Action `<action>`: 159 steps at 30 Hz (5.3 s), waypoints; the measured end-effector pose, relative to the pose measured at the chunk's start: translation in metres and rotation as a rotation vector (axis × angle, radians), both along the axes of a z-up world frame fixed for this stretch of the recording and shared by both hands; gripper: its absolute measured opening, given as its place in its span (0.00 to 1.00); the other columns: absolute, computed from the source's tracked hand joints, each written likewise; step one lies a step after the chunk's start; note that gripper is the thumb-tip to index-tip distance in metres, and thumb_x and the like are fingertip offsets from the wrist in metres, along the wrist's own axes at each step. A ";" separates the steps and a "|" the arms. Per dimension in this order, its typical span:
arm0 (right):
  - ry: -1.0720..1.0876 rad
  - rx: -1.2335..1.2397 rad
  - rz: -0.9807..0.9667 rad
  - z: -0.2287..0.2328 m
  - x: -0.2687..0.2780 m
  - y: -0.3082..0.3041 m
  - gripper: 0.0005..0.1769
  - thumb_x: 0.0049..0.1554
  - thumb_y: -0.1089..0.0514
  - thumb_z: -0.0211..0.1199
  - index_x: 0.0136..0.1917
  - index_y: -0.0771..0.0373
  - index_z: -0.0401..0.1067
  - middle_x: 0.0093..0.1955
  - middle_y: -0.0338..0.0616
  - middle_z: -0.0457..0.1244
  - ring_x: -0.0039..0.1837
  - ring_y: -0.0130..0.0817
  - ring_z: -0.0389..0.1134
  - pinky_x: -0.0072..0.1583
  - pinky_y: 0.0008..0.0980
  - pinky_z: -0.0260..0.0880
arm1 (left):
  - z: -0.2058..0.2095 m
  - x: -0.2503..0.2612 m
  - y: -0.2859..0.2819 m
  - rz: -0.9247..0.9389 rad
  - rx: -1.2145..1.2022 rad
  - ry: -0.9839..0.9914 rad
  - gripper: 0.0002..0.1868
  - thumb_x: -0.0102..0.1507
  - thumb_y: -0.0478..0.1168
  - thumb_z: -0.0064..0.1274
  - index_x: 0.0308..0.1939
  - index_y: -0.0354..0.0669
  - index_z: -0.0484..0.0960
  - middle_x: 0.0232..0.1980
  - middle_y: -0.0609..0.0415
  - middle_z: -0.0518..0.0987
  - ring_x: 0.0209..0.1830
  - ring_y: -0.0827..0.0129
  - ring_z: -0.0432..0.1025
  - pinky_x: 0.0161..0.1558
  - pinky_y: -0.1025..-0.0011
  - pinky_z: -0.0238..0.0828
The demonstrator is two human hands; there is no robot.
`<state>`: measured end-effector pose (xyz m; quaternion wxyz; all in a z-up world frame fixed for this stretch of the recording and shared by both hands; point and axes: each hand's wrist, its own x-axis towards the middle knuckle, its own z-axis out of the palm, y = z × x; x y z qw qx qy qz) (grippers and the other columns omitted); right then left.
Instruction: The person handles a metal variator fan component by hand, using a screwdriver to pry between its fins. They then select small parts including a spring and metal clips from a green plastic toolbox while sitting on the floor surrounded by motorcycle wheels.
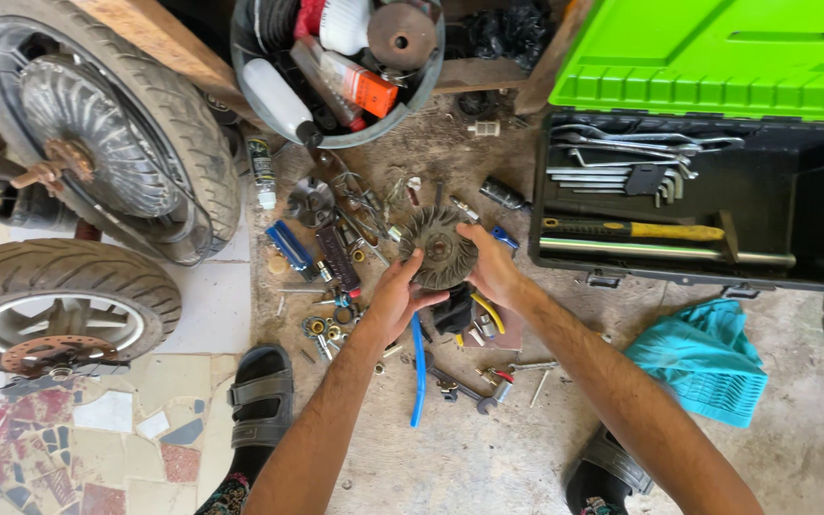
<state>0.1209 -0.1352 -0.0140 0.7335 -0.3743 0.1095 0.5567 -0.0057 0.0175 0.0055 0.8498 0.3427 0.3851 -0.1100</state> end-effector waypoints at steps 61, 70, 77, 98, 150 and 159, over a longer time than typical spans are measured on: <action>-2.304 -0.341 0.171 0.472 -0.095 0.127 0.26 0.60 0.63 0.60 0.71 0.59 0.68 0.44 0.51 0.62 0.48 0.51 0.67 0.50 0.46 0.70 | 0.370 -0.101 0.171 0.464 0.156 -0.613 0.19 0.72 0.51 0.41 0.59 0.44 0.75 0.55 0.53 0.82 0.50 0.66 0.80 0.47 0.62 0.81; -2.559 -0.394 0.151 0.504 -0.159 0.132 0.35 0.48 0.71 0.61 0.68 0.52 0.73 0.51 0.44 0.62 0.54 0.45 0.65 0.58 0.43 0.69 | 0.400 -0.158 0.161 0.491 0.186 -0.729 0.21 0.72 0.53 0.43 0.62 0.46 0.74 0.57 0.55 0.81 0.52 0.69 0.78 0.49 0.64 0.79; -2.729 -0.631 0.273 0.524 -0.150 0.104 0.39 0.45 0.70 0.62 0.67 0.42 0.75 0.54 0.38 0.63 0.56 0.41 0.63 0.58 0.43 0.66 | 0.397 -0.177 0.167 0.286 0.637 -0.634 0.22 0.74 0.52 0.40 0.64 0.44 0.76 0.53 0.57 0.81 0.49 0.77 0.73 0.47 0.72 0.70; -2.573 -0.352 0.148 0.507 -0.203 0.155 0.37 0.46 0.74 0.61 0.67 0.49 0.75 0.52 0.43 0.63 0.55 0.44 0.64 0.60 0.44 0.68 | 0.398 -0.208 0.185 0.484 0.691 -0.790 0.23 0.75 0.51 0.40 0.63 0.38 0.76 0.55 0.56 0.80 0.54 0.75 0.71 0.58 0.74 0.69; -2.202 -0.281 0.007 0.469 -0.283 0.223 0.23 0.63 0.65 0.59 0.71 0.60 0.70 0.43 0.50 0.66 0.37 0.45 0.70 0.38 0.42 0.72 | 0.413 -0.237 0.211 0.769 0.181 -0.883 0.24 0.74 0.54 0.37 0.72 0.51 0.62 0.68 0.54 0.70 0.67 0.64 0.65 0.68 0.51 0.63; -2.197 -0.271 -0.042 0.456 -0.296 0.228 0.27 0.62 0.65 0.59 0.75 0.60 0.66 0.42 0.49 0.65 0.38 0.49 0.69 0.40 0.44 0.71 | 0.400 -0.229 0.211 0.861 0.079 -0.972 0.22 0.76 0.51 0.38 0.70 0.47 0.61 0.68 0.50 0.69 0.67 0.62 0.66 0.69 0.55 0.64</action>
